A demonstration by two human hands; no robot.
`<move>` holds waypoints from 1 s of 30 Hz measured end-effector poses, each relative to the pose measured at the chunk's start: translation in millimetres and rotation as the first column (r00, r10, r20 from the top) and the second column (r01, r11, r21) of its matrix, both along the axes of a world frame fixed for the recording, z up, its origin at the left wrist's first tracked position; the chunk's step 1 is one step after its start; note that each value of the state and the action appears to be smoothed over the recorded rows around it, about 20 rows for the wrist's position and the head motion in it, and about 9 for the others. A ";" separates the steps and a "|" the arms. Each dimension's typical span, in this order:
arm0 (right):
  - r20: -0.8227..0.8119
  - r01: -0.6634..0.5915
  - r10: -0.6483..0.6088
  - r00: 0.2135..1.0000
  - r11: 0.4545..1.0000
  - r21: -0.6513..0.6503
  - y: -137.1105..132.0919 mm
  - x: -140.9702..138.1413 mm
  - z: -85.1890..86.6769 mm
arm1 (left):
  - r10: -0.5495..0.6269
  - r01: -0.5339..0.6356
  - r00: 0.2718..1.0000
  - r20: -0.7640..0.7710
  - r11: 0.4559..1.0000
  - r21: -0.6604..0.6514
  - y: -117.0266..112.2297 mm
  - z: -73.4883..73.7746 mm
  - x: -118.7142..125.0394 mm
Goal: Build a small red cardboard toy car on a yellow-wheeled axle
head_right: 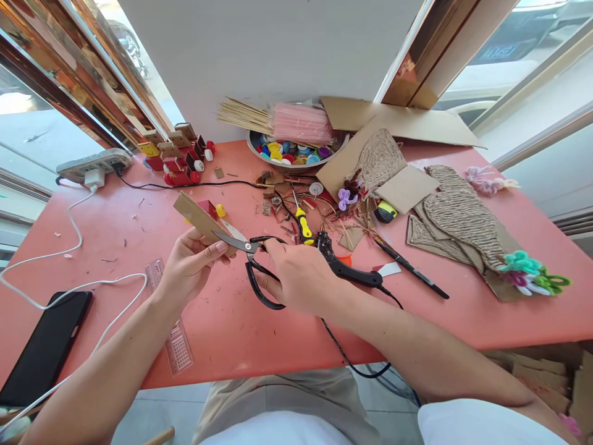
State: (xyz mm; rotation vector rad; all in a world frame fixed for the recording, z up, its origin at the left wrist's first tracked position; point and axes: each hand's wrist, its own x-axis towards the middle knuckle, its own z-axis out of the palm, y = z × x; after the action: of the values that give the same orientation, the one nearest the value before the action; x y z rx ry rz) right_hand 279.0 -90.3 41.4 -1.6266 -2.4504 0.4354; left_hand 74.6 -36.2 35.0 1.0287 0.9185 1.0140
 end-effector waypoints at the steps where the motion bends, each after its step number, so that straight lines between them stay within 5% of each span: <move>1: 0.022 -0.002 0.001 1.000 1.000 0.019 0.4 -0.4 -3.6 | -0.009 0.009 1.000 -0.005 1.000 0.006 -0.4 0.4 0.3; 11: 0.046 0.010 -0.019 0.999 0.982 0.186 1.9 -2.5 -47.7 | -0.037 0.037 0.999 -0.018 0.999 0.020 -2.2 -0.1 0.1; 16: -0.038 0.020 -0.016 0.999 0.994 0.110 2.6 -2.2 -39.5 | -0.059 0.059 0.998 -0.004 0.998 0.015 -3.7 -1.6 2.0; 19: -0.224 0.007 -0.013 0.975 1.000 -0.030 4.5 -0.2 -25.3 | -0.074 0.074 0.997 0.010 0.997 0.004 -4.5 -2.9 3.8; 22: -0.495 0.018 -0.102 0.863 0.985 -0.172 7.2 0.1 -13.9 | -0.111 0.111 0.994 -0.004 0.994 0.016 -4.8 -3.0 4.4; 25: -0.717 -0.009 -0.226 0.659 0.951 -0.309 10.5 -1.9 -8.4 | -0.152 0.153 0.988 -0.038 0.988 0.033 -5.6 -1.2 4.3; 30: -0.823 -0.094 -0.350 0.448 0.897 -0.432 14.5 -3.0 -4.9 | -0.221 0.225 0.970 -0.098 0.974 0.036 -8.5 -0.1 5.4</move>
State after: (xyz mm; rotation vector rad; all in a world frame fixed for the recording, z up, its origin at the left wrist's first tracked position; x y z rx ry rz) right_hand 276.0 -75.8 36.4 -1.1555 -1.4213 1.4543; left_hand 79.9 -44.7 34.8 1.1985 0.8358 0.8076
